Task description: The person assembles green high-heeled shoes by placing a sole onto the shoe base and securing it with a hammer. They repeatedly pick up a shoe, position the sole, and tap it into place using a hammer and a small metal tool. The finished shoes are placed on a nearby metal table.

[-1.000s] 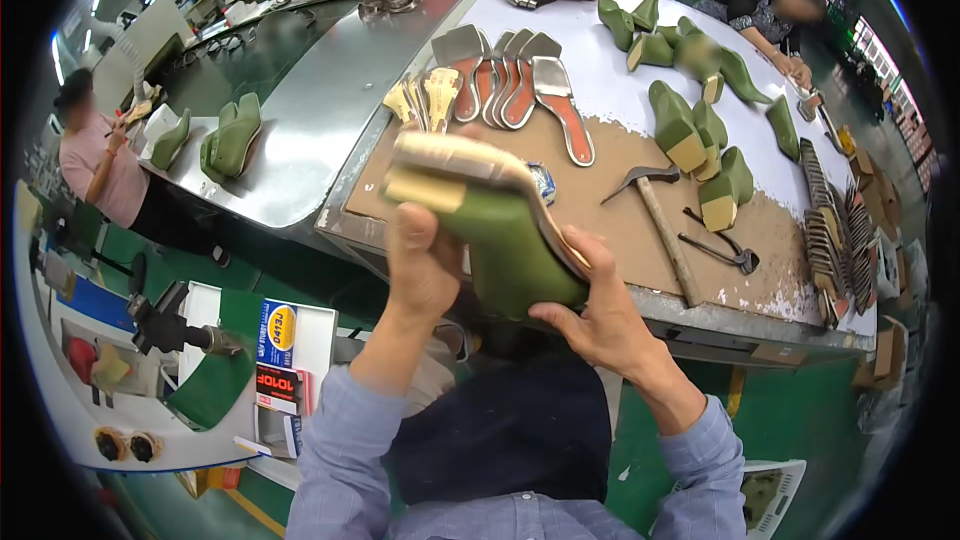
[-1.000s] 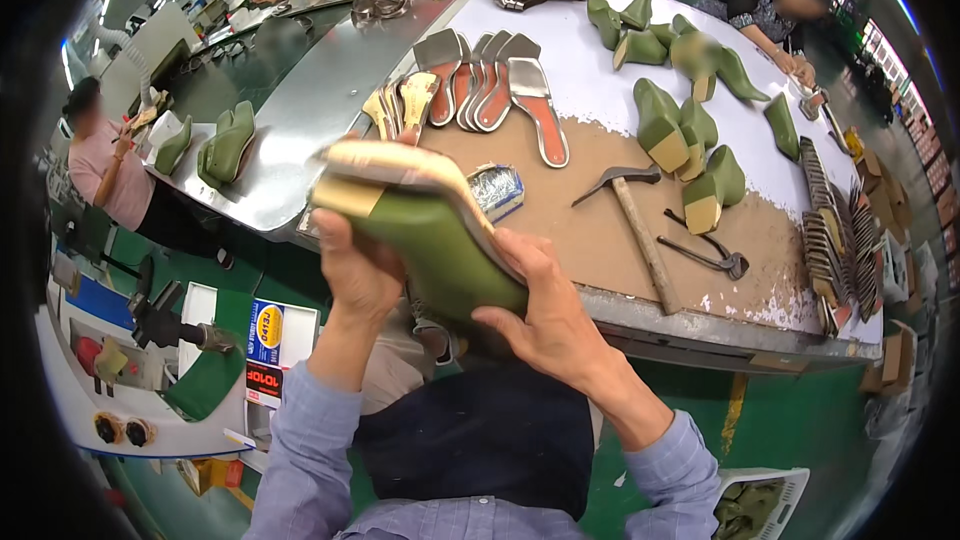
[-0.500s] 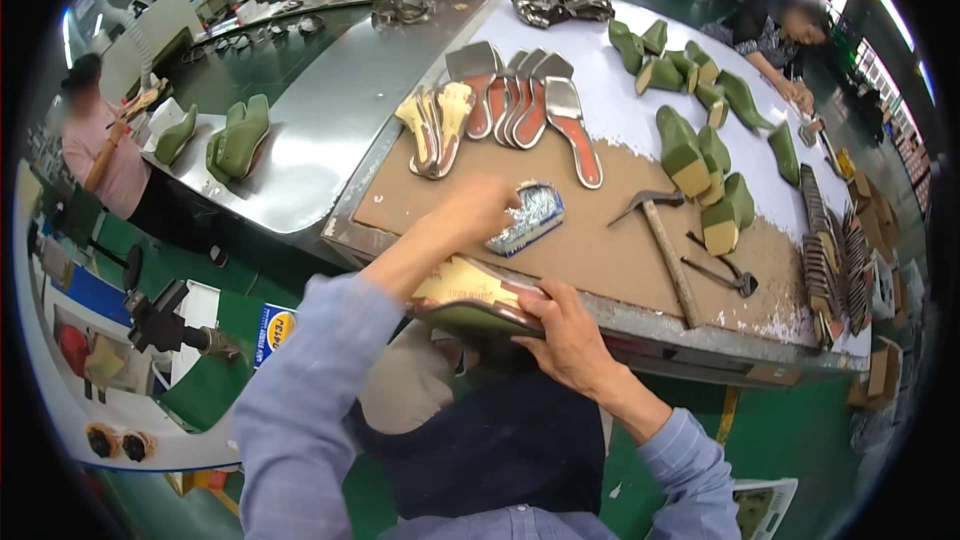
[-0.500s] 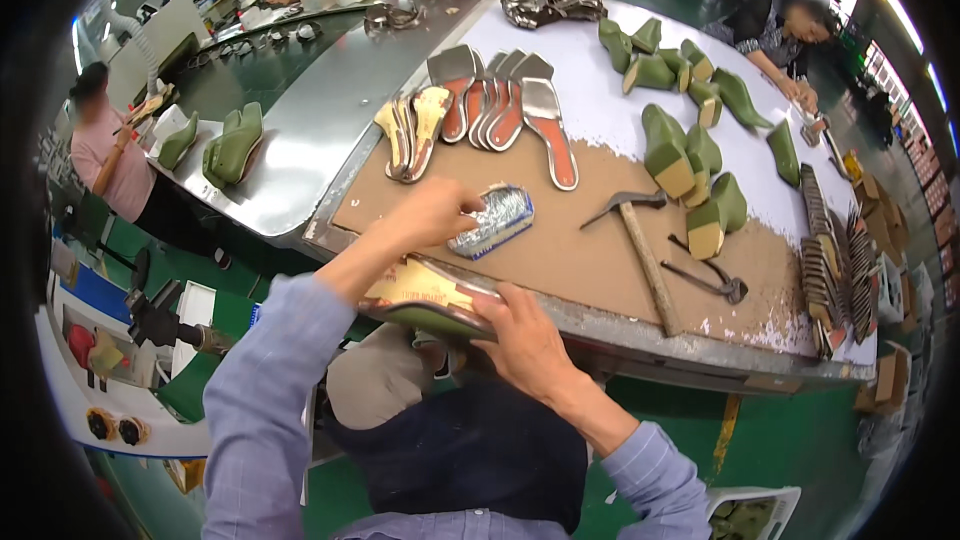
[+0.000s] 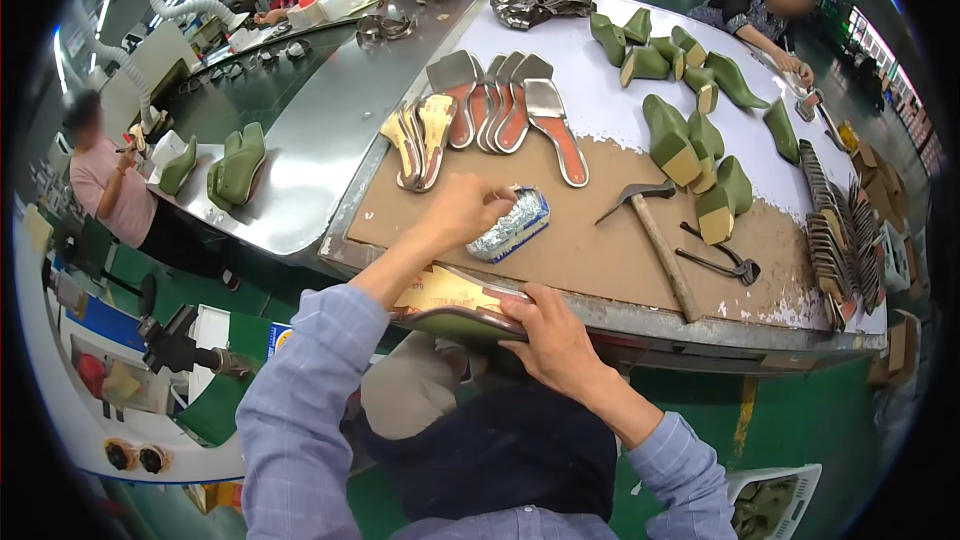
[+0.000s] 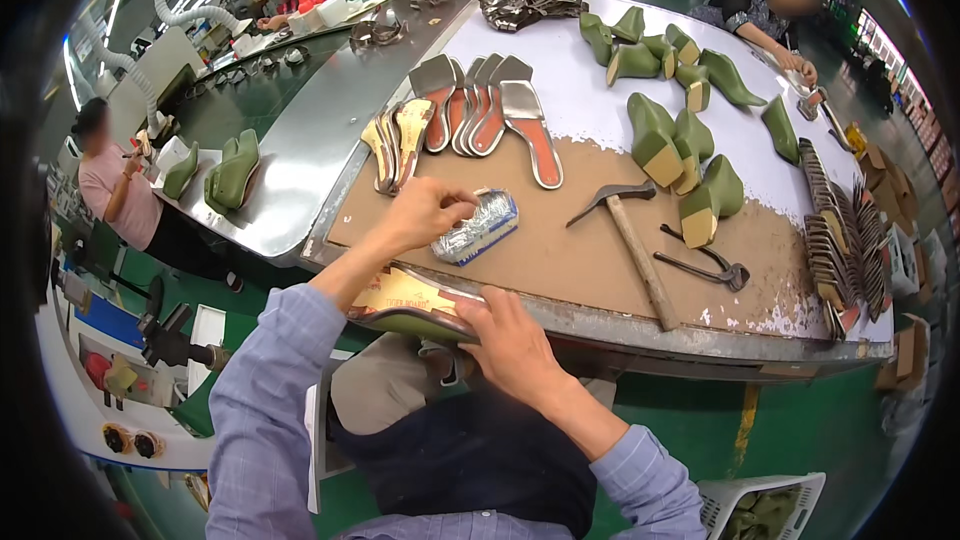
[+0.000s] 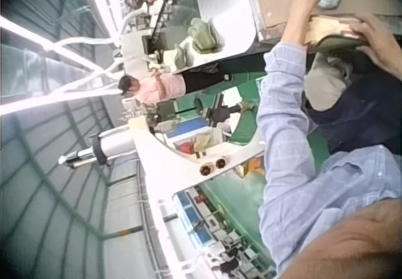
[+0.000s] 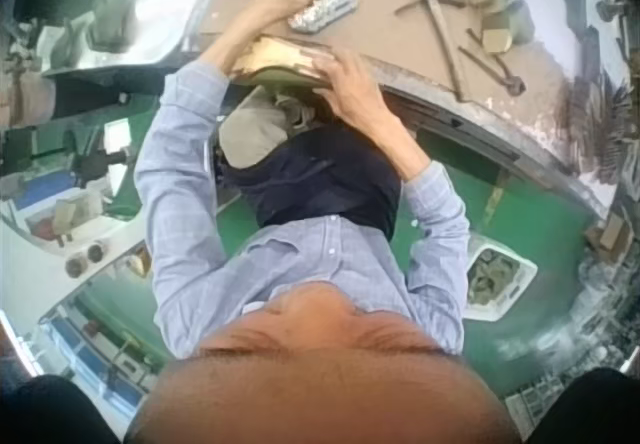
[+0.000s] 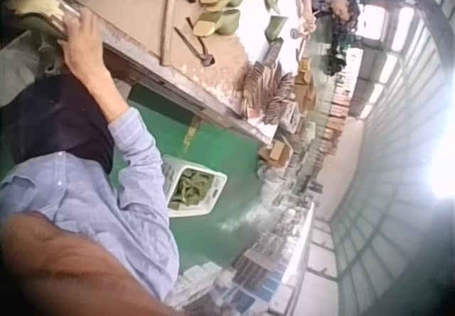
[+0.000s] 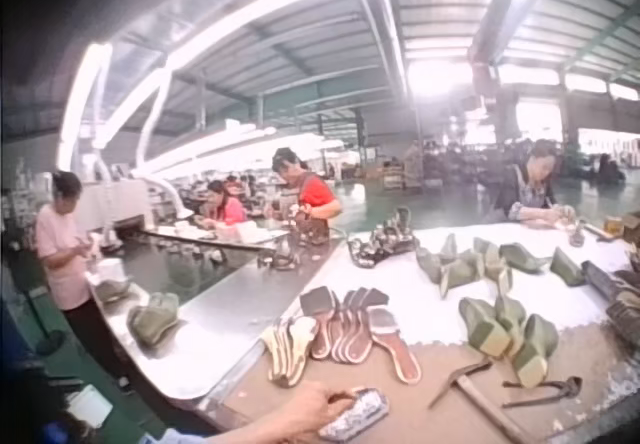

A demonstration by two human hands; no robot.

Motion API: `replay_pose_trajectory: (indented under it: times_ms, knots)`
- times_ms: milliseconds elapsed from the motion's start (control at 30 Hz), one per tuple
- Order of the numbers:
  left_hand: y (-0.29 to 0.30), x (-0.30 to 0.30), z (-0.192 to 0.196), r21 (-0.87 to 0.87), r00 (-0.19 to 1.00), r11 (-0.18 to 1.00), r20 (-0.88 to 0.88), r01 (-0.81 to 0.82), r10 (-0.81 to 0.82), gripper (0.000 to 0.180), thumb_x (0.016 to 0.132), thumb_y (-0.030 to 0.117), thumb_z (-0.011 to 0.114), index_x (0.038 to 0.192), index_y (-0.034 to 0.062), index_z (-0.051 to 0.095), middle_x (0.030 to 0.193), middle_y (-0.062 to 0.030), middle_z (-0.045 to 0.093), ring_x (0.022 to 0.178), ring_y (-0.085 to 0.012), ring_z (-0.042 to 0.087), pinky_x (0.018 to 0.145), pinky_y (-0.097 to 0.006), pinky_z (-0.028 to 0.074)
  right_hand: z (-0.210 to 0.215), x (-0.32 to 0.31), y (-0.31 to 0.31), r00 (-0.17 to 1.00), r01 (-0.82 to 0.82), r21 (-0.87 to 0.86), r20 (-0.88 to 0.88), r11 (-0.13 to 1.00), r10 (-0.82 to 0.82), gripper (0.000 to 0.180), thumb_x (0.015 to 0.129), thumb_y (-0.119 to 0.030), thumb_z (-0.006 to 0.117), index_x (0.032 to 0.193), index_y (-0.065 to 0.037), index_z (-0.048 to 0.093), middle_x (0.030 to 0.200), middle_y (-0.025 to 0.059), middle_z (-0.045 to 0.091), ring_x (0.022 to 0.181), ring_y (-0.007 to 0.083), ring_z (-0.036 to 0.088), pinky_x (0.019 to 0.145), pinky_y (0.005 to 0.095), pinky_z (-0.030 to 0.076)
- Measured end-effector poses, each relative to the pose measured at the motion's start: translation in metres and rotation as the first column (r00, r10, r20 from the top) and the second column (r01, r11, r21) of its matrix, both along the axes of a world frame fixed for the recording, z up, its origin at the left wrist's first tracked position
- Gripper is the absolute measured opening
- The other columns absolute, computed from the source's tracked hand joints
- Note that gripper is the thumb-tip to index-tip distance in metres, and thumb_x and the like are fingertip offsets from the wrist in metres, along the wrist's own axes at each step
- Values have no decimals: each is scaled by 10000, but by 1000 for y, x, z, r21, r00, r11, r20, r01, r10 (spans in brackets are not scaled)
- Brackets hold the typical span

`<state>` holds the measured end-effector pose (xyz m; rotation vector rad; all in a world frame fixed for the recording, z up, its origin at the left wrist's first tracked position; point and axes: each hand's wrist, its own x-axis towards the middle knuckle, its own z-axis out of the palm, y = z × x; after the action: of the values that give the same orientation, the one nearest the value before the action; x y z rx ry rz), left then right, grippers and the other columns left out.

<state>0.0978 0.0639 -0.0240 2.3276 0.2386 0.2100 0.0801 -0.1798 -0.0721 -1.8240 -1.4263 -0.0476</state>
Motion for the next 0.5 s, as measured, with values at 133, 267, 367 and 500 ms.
replay_pose_trajectory:
  times_ms: [133, 267, 367, 500]
  knots:
    - [-36, -55, 45, -288, 999, 958, 43, 9, 3, 259, 935, 81, 689, 1157, -46, 644, 959, -139, 765, 896, -165, 733, 771, -285, 564, -2, 0, 1, 1000, -9, 13, 7, 1000, 9, 603, 752, -96, 816, 1271, -52, 512, 1237, 219, 510, 1112, 422, 550, 896, 491, 499]
    - [-56, -88, 31, -390, 995, 919, 100, 52, -14, 211, 965, 45, 659, 1139, -59, 604, 998, -141, 756, 928, -174, 728, 809, -276, 568, 2, 6, -5, 996, -42, 5, -76, 999, 43, 524, 840, -204, 769, 1269, -24, 526, 1259, 225, 527, 1123, 425, 555, 922, 503, 492]
    - [-57, -97, 18, -404, 986, 913, 165, 48, 21, 183, 947, 34, 684, 1109, -28, 628, 1057, -146, 741, 980, -179, 716, 834, -288, 565, 10, 29, -30, 976, 190, -170, -78, 967, -205, 485, 930, -339, 669, 1253, 2, 549, 1253, 234, 553, 1150, 427, 549, 968, 518, 469]
    - [-55, -90, 12, -43, 945, 985, 292, 166, -146, 147, 913, 6, 700, 1042, -15, 634, 1102, -143, 720, 1014, -187, 701, 843, -310, 561, -3, 95, -93, 639, 693, -107, 550, 713, -538, 419, 916, -171, 632, 1300, -19, 557, 1211, 209, 582, 1081, 411, 581, 889, 496, 506]
